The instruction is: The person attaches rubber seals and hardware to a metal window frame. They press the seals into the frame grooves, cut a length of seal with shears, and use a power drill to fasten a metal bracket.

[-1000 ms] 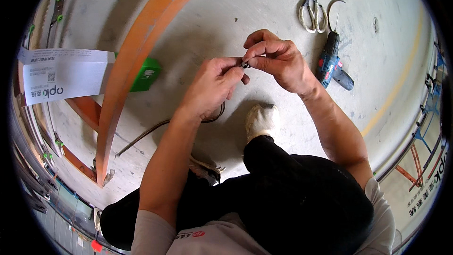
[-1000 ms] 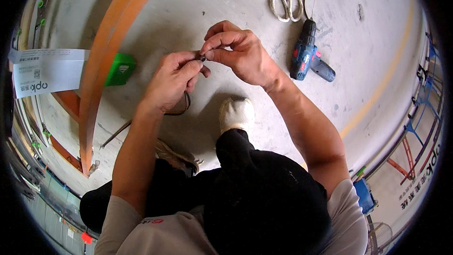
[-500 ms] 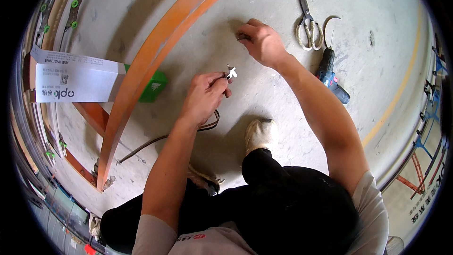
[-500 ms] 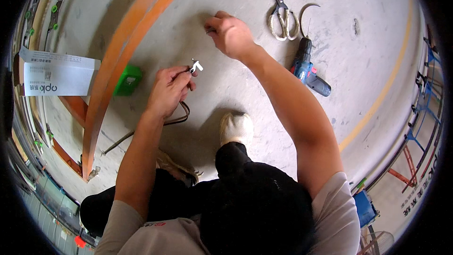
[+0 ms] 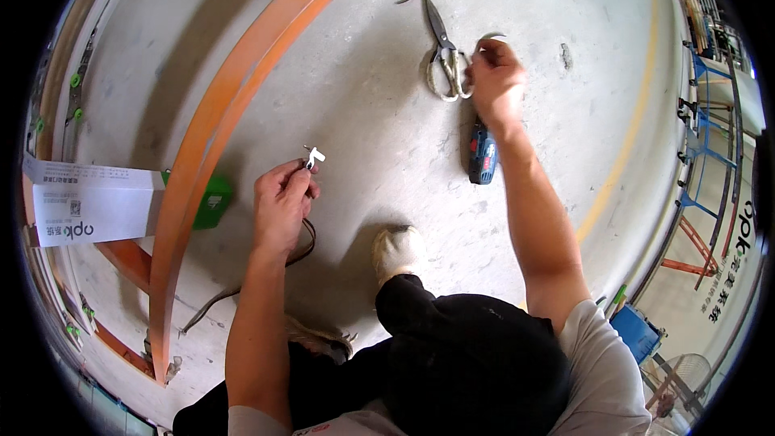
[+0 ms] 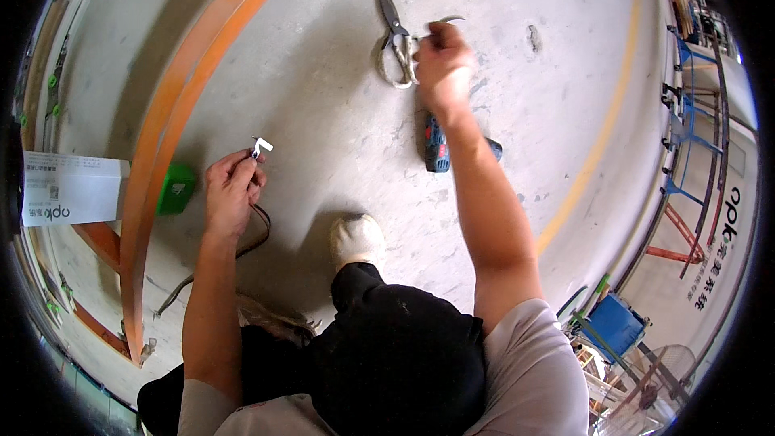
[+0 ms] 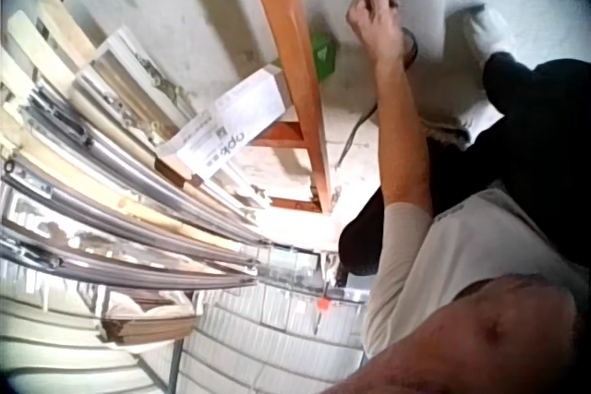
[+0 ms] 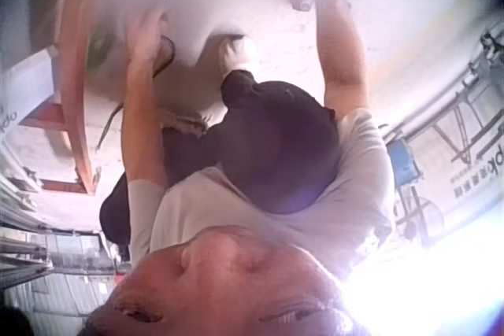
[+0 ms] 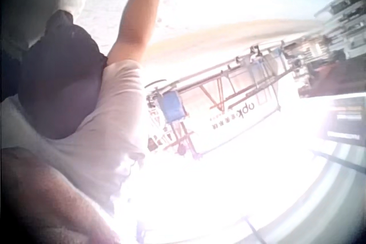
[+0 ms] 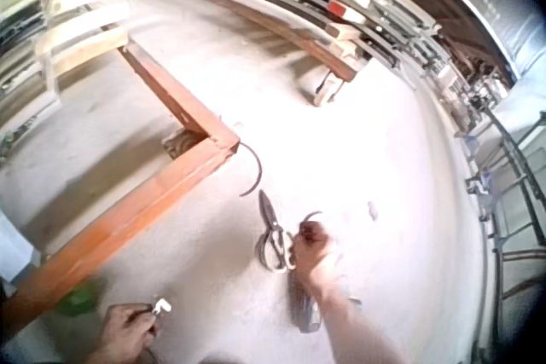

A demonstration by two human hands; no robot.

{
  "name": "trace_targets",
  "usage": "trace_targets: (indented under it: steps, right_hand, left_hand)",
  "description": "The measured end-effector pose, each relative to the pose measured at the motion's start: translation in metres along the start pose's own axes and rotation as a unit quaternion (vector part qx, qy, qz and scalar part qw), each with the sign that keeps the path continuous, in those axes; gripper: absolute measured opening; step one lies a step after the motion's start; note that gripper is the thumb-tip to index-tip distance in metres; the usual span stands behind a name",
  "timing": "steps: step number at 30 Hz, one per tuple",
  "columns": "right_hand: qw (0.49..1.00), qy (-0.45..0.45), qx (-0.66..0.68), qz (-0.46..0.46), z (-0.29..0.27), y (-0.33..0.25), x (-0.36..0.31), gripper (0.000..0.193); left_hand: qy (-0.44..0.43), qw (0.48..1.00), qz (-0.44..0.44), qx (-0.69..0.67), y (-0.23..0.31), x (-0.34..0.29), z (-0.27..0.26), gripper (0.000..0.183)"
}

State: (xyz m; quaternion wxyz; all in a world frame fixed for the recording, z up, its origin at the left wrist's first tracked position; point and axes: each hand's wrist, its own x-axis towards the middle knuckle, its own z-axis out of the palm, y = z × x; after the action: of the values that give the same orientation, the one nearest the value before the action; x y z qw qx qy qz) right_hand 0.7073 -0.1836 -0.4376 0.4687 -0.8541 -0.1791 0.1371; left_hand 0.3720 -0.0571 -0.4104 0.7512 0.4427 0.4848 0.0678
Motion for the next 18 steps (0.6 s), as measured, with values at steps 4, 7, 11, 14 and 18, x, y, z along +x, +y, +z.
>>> trace_targets:
  steps: [4, 7, 11, 14, 18]
  right_hand:
    - [0.995, 0.029, -0.022, 0.090, -0.042, 0.034, 0.043, 0.018]
    - [0.990, 0.004, 0.015, 0.142, -0.044, 0.050, 0.053, 0.017]
    - [0.986, -0.023, -0.019, 0.164, -0.043, 0.061, 0.058, 0.016]
    - [0.980, -0.030, 0.032, 0.196, -0.038, 0.060, 0.058, 0.019]
    - [0.976, -0.023, 0.029, 0.213, -0.037, 0.060, 0.064, 0.020]
  left_hand:
    - [-0.037, 0.993, -0.021, -0.106, -0.002, 0.004, 0.005, 0.014]
    - [-0.056, 0.983, -0.041, -0.172, -0.003, 0.005, 0.005, 0.011]
    - [-0.077, 0.965, -0.072, -0.238, 0.009, -0.001, 0.002, 0.007]
    - [-0.086, 0.961, -0.088, -0.247, 0.008, -0.003, -0.005, 0.009]
    - [-0.064, 0.959, -0.104, -0.258, 0.000, 0.001, 0.000, 0.010]
